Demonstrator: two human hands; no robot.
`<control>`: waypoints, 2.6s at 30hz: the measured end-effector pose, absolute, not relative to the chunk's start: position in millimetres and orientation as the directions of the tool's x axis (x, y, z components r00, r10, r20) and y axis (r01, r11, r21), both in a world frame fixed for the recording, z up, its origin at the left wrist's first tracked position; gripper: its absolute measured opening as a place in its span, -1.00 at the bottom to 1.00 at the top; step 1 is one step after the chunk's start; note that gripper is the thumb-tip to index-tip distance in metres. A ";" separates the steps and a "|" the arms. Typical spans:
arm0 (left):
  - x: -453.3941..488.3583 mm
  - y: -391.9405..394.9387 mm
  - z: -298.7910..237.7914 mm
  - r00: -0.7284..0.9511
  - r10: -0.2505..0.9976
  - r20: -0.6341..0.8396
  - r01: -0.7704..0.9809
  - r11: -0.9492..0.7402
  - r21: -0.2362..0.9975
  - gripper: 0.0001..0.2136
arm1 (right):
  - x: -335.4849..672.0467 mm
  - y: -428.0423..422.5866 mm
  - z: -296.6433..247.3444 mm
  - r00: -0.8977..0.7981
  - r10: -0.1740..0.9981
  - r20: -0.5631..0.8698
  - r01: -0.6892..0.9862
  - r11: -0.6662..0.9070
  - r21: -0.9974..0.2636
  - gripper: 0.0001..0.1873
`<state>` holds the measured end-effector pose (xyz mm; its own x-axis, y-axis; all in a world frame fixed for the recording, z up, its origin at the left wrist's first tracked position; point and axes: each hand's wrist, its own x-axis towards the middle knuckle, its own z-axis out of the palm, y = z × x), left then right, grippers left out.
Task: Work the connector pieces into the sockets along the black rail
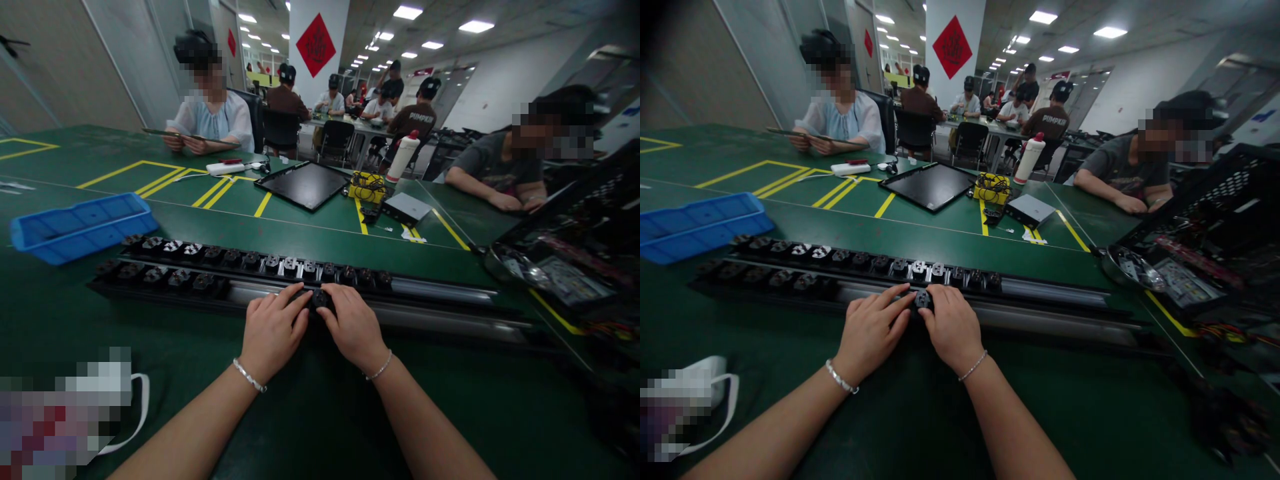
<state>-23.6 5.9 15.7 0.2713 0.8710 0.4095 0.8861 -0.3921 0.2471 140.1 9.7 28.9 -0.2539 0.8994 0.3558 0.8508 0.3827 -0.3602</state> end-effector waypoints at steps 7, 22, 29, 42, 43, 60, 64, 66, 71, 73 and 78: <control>-23.2 6.0 16.0 0.274 0.871 0.408 0.888 -0.392 0.240 -0.70 | 140.6 9.4 27.8 -0.251 0.902 0.350 0.853 0.377 -0.359 -0.69; -23.6 5.7 15.4 0.271 0.869 0.413 0.897 -0.384 0.220 -0.71 | 141.9 9.6 27.3 -0.262 0.906 0.333 0.852 0.379 -0.362 -0.69; -22.9 5.8 15.5 0.271 0.871 0.410 0.893 -0.386 0.231 -0.71 | 141.6 9.6 27.1 -0.259 0.902 0.347 0.841 0.387 -0.378 -0.68; -22.8 5.5 17.2 0.265 0.870 0.417 0.891 -0.386 0.240 -0.72 | 143.8 10.3 26.0 -0.263 0.904 0.337 0.833 0.389 -0.395 -0.68; -22.8 5.6 17.0 0.264 0.870 0.417 0.891 -0.385 0.240 -0.72 | 144.0 10.3 26.2 -0.262 0.905 0.335 0.832 0.387 -0.396 -0.68; -22.7 5.1 16.9 0.270 0.870 0.413 0.890 -0.389 0.239 -0.72 | 147.4 9.5 31.7 -0.287 0.898 0.334 0.829 0.408 -0.383 -0.69; -23.2 5.4 17.1 0.271 0.866 0.419 0.886 -0.395 0.243 -0.72 | 149.3 9.2 31.5 -0.280 0.893 0.352 0.836 0.408 -0.367 -0.68; -23.3 5.6 17.2 0.273 0.863 0.425 0.883 -0.400 0.245 -0.72 | 149.7 9.0 30.8 -0.271 0.893 0.359 0.834 0.404 -0.375 -0.67; -23.2 6.0 17.9 0.277 0.869 0.411 0.887 -0.395 0.237 -0.72 | 149.7 7.7 29.3 -0.274 0.892 0.360 0.836 0.406 -0.369 -0.65; -23.3 6.0 18.2 0.280 0.869 0.409 0.888 -0.396 0.234 -0.72 | 149.7 7.2 28.9 -0.276 0.894 0.354 0.839 0.403 -0.365 -0.65; -23.7 5.5 18.8 0.285 0.866 0.412 0.885 -0.402 0.234 -0.72 | 149.3 6.4 27.6 -0.260 0.896 0.361 0.848 0.391 -0.358 -0.64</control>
<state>-23.7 5.5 18.8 0.2845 0.8656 0.4121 0.8851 -0.4023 0.2341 149.3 6.4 27.6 -0.2599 0.8956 0.3610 0.8479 0.3906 -0.3585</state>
